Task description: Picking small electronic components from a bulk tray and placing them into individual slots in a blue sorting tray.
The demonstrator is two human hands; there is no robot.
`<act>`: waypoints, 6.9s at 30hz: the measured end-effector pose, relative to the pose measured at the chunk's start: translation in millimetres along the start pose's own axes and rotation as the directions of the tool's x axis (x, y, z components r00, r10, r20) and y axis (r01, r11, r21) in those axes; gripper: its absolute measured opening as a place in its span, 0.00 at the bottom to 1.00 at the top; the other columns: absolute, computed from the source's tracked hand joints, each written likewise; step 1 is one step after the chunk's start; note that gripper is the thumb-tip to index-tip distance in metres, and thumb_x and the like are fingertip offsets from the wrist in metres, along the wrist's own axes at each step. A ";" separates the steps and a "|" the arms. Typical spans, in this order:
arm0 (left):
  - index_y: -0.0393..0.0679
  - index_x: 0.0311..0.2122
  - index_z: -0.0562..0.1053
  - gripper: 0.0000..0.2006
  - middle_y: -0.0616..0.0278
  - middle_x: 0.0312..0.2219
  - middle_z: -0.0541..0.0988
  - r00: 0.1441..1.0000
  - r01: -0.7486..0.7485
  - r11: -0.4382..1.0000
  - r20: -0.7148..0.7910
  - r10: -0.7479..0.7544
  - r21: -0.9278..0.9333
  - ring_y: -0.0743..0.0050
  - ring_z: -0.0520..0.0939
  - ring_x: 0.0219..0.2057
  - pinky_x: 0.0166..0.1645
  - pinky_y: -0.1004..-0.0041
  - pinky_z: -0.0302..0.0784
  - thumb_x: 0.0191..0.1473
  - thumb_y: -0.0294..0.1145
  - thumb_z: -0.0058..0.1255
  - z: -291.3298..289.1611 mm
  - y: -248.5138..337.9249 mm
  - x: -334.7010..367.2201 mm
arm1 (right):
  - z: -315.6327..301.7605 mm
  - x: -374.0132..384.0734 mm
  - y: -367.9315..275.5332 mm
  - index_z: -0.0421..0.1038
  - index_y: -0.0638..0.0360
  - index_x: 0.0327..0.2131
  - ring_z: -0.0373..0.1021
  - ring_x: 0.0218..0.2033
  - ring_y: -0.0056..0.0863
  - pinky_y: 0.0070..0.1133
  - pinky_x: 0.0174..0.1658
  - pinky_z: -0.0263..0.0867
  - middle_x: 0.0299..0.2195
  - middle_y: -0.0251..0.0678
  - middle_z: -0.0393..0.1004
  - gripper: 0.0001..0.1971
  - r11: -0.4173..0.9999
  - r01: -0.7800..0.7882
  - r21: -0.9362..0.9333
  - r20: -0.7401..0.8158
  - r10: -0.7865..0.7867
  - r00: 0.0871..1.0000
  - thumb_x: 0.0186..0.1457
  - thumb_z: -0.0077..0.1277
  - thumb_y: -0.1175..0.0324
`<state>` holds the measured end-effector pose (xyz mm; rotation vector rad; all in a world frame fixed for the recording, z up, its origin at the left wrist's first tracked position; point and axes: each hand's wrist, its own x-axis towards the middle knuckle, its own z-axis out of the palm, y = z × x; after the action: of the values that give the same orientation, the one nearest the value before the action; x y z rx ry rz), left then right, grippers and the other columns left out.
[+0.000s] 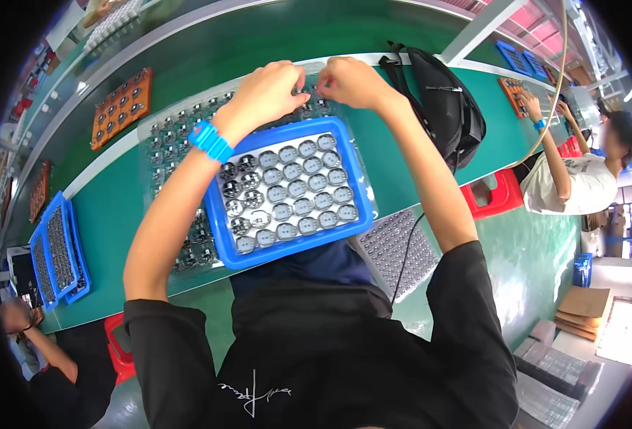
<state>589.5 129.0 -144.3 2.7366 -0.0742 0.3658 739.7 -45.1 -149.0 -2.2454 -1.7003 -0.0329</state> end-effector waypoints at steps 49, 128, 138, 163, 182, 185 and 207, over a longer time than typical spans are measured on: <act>0.35 0.42 0.81 0.10 0.58 0.36 0.77 0.984 0.173 0.970 -0.016 -0.179 -0.172 0.64 0.82 0.30 0.33 0.66 0.77 0.54 0.19 0.65 -53.7 106.6 -249.4 | -0.3 -126.5 -216.9 0.83 0.56 0.32 0.68 0.34 0.33 0.29 0.36 0.66 0.32 0.28 0.72 0.10 0.957 0.176 0.231 -0.094 -0.159 0.983 0.43 0.69 0.73; 0.43 0.36 0.80 0.05 0.66 0.39 0.86 0.986 -0.035 0.956 -0.144 0.080 0.291 0.62 0.82 0.53 0.59 0.53 0.69 0.54 0.27 0.64 -30.4 69.3 -130.0 | -5.5 -62.7 -100.2 0.82 0.61 0.34 0.76 0.47 0.42 0.34 0.48 0.74 0.47 0.38 0.79 0.07 0.921 0.306 0.242 -0.194 -0.263 0.945 0.50 0.67 0.73; 0.40 0.40 0.81 0.08 0.58 0.40 0.82 0.981 0.000 0.998 -0.194 0.013 0.064 0.54 0.81 0.47 0.52 0.59 0.74 0.58 0.30 0.64 -55.4 66.0 -116.5 | -12.3 -48.0 -83.5 0.81 0.62 0.38 0.77 0.45 0.43 0.35 0.48 0.73 0.43 0.39 0.79 0.07 0.917 0.285 0.279 -0.204 -0.234 0.951 0.56 0.64 0.71; 0.38 0.37 0.82 0.07 0.60 0.32 0.77 0.989 0.010 0.984 -0.145 -0.036 -0.176 0.61 0.80 0.34 0.37 0.66 0.75 0.52 0.22 0.68 -53.4 76.4 -145.0 | -30.7 -84.1 -103.8 0.86 0.55 0.35 0.70 0.31 0.31 0.28 0.32 0.64 0.28 0.31 0.68 0.11 0.863 0.282 0.419 -0.163 -0.234 0.958 0.44 0.72 0.75; 0.40 0.36 0.82 0.07 0.63 0.34 0.77 0.998 0.011 1.000 -0.065 -0.010 0.019 0.59 0.79 0.35 0.40 0.62 0.74 0.51 0.24 0.68 -44.1 77.7 -146.1 | -23.8 -73.7 -107.7 0.83 0.55 0.31 0.71 0.32 0.33 0.30 0.34 0.66 0.29 0.30 0.69 0.10 0.901 0.286 0.327 -0.095 -0.270 0.958 0.41 0.71 0.75; 0.42 0.33 0.80 0.05 0.66 0.34 0.75 0.994 0.011 0.999 -0.110 -0.008 0.030 0.63 0.76 0.35 0.40 0.64 0.70 0.51 0.25 0.66 -38.9 79.1 -148.7 | -22.2 -73.3 -106.9 0.83 0.55 0.31 0.71 0.32 0.33 0.30 0.34 0.66 0.29 0.30 0.69 0.10 0.901 0.290 0.322 -0.085 -0.278 0.957 0.41 0.70 0.75; 0.35 0.35 0.77 0.11 0.52 0.34 0.80 0.999 -0.050 0.999 0.006 0.050 -0.012 0.53 0.83 0.38 0.45 0.58 0.78 0.60 0.34 0.62 -3.7 23.7 -11.3 | -7.9 -35.3 1.9 0.83 0.58 0.41 0.74 0.34 0.33 0.30 0.39 0.71 0.31 0.39 0.78 0.11 0.991 0.017 0.130 0.044 -0.023 0.999 0.56 0.65 0.65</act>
<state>575.3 108.5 -135.5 2.7282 -0.1468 0.3697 732.6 -80.7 -149.3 -2.1501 -1.6967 0.1216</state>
